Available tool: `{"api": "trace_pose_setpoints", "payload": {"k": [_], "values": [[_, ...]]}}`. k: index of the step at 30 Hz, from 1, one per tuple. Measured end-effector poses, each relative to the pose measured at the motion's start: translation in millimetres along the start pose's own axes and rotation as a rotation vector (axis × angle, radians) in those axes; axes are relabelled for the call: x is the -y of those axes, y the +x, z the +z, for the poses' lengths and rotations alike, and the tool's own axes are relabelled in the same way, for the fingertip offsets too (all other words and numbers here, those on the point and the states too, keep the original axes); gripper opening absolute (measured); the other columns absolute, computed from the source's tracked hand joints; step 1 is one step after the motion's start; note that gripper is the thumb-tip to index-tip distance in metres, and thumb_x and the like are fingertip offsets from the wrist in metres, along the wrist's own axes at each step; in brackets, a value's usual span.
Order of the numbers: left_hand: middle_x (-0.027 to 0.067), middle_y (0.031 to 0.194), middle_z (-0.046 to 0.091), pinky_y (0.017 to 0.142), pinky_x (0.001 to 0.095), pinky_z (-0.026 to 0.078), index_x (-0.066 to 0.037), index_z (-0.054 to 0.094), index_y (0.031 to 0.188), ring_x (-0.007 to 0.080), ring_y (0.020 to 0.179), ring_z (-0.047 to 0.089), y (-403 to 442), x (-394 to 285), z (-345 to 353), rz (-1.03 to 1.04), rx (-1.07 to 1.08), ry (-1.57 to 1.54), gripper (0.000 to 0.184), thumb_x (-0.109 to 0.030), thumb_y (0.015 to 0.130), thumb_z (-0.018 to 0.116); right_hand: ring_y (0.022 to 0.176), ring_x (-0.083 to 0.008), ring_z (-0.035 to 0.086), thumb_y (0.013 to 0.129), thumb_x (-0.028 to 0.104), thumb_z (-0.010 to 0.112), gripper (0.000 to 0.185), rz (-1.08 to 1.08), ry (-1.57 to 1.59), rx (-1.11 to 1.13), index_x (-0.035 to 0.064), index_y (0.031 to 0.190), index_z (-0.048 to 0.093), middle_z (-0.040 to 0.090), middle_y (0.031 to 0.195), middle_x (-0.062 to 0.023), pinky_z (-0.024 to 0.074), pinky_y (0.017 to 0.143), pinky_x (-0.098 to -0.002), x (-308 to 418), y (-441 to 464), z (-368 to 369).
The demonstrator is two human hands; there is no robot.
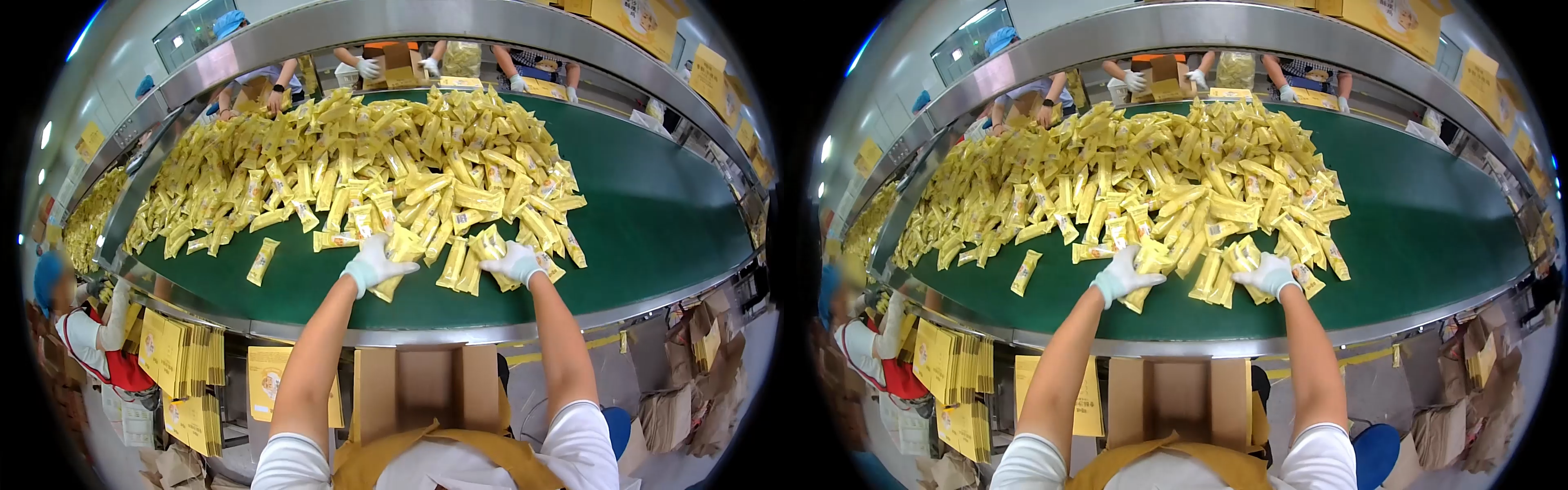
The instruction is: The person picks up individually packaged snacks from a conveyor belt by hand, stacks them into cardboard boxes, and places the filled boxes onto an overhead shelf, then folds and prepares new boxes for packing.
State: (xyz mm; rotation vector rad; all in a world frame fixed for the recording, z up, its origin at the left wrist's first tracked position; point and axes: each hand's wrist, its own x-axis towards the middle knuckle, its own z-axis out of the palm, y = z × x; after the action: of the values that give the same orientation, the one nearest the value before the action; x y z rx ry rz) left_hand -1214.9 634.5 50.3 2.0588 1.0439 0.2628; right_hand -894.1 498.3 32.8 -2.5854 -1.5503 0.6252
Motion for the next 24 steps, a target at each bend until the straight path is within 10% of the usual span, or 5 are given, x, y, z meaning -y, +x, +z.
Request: {"api": "trace_pose_setpoints", "payload": {"k": [4,13,21,24], "values": [[0.0271,0.131,0.061,0.106,0.0376,0.046,0.005,0.045,0.145,0.0375,0.121,0.061,3,-13,4,-0.155,0.172,0.248,0.121,-0.069,0.057,0.084,0.115,-0.0423,0.058,0.060,0.080,0.068,0.101,-0.122,-0.203,-0.035,-0.0024,0.119,0.067,0.064,0.122,-0.0247,0.0455,0.102,-0.0414,-1,-38,1],[0.0201,0.133,0.053,0.108,0.0419,0.041,0.001,0.052,0.133,0.0369,0.123,0.052,-65,19,1,-0.050,0.137,0.683,0.107,-0.065,0.056,0.085,0.115,-0.0399,0.055,0.059,0.046,0.088,0.087,-0.405,0.034,-0.251,-0.0037,0.123,0.055,0.050,0.130,-0.0249,0.0464,0.101,-0.0438,-30,-97,31],[0.0223,0.139,0.048,0.109,0.0449,0.038,0.000,0.032,0.150,0.0357,0.128,0.048,-101,25,19,-0.046,-0.049,0.753,0.126,-0.064,0.056,0.085,0.113,-0.0390,0.053,0.061,0.050,0.086,0.099,-0.015,-0.151,-0.631,0.0003,0.136,0.046,0.050,0.132,-0.0241,0.0453,0.096,-0.0456,-33,-118,54],[0.0210,0.137,0.049,0.109,0.0456,0.035,0.000,0.019,0.156,0.0345,0.129,0.048,-100,30,26,-0.038,-0.038,0.801,0.134,-0.067,0.059,0.082,0.113,-0.0389,0.055,0.063,0.055,0.083,0.104,0.173,-0.201,-0.321,0.0020,0.142,0.042,0.050,0.133,-0.0237,0.0461,0.096,-0.0461,-33,-115,40]]}}
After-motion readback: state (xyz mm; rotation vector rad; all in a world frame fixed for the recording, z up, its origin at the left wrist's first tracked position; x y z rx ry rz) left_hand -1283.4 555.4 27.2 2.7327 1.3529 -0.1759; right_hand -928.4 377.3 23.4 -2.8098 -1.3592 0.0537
